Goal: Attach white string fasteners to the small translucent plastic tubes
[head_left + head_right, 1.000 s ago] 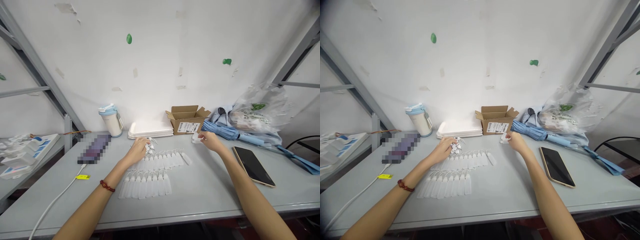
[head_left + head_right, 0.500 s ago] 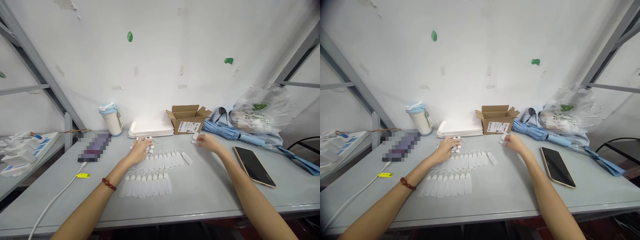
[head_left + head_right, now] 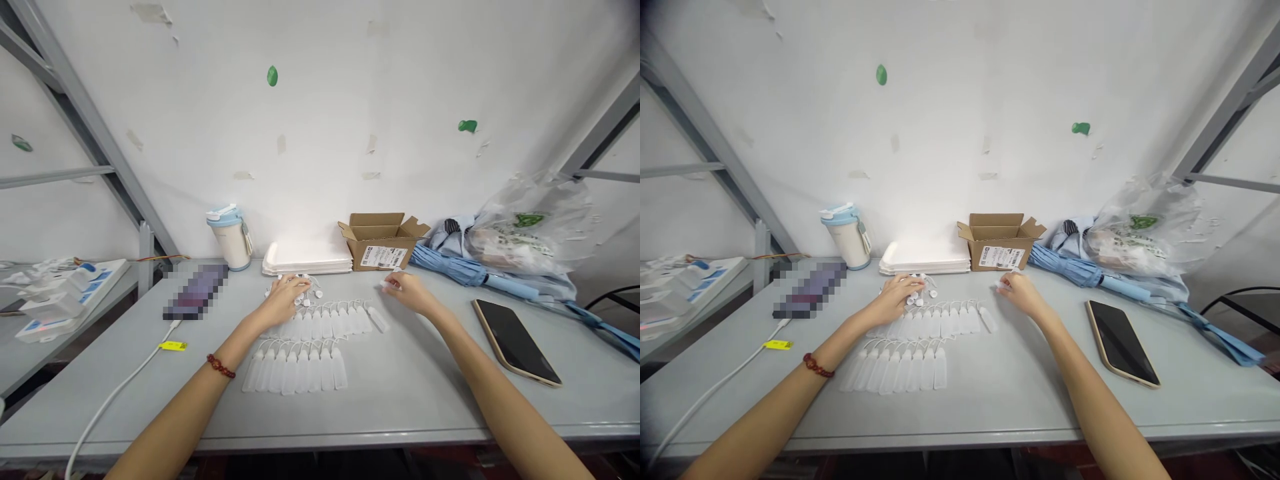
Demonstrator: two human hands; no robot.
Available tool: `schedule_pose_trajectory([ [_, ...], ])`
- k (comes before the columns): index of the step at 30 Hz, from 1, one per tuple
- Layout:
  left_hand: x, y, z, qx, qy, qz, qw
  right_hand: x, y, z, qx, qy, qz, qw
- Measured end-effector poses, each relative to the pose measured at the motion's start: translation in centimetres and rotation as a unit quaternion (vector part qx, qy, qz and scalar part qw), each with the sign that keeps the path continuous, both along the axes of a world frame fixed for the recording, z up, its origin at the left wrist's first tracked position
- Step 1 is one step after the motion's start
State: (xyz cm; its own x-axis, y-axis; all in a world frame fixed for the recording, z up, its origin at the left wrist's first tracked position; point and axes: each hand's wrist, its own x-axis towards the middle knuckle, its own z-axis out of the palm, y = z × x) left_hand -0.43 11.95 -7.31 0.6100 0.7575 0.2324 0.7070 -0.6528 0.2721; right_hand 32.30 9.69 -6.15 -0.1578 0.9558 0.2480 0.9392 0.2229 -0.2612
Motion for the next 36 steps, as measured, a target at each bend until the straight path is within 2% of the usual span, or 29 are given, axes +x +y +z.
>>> schedule_pose_trajectory([
  [4,-0.1,-0.3,0.5,0.035,-0.042,-0.013,0.998,-2.5,-0.4,-0.6,0.058,0.012,0.042,0.997],
  [7,0.2,-1.0,1.2,0.042,-0.116,-0.021,0.992,-4.6,-1.2,-0.8,0.095,0.014,0.081,0.992],
  [9,0.6,-1.6,1.9,0.017,-0.192,-0.024,0.981,-6.0,-2.0,-0.6,0.146,0.026,0.123,0.981],
  [11,1.0,-2.3,2.5,-0.041,-0.273,-0.022,0.961,-7.1,-2.8,-0.3,0.193,0.047,0.161,0.967],
  [14,1.7,-3.4,3.4,-0.169,-0.372,-0.018,0.913,-8.2,-3.8,0.0,0.214,0.079,0.197,0.954],
  [18,2.6,-4.5,3.8,-0.316,-0.492,-0.019,0.811,-8.9,-4.5,0.2,0.200,0.124,0.216,0.948],
  [21,3.0,-4.9,3.8,-0.387,-0.546,-0.019,0.743,-9.1,-4.7,0.1,0.186,0.153,0.222,0.945],
  [24,3.2,-5.2,3.7,-0.435,-0.562,-0.027,0.703,-9.4,-4.9,0.1,0.182,0.173,0.227,0.941],
  [27,3.3,-5.3,3.7,-0.463,-0.554,-0.025,0.692,-9.7,-5.1,0.1,0.181,0.185,0.233,0.937],
  [36,3.4,-5.3,3.6,-0.476,-0.541,0.007,0.694,-10.2,-5.4,-0.2,0.188,0.206,0.248,0.928],
])
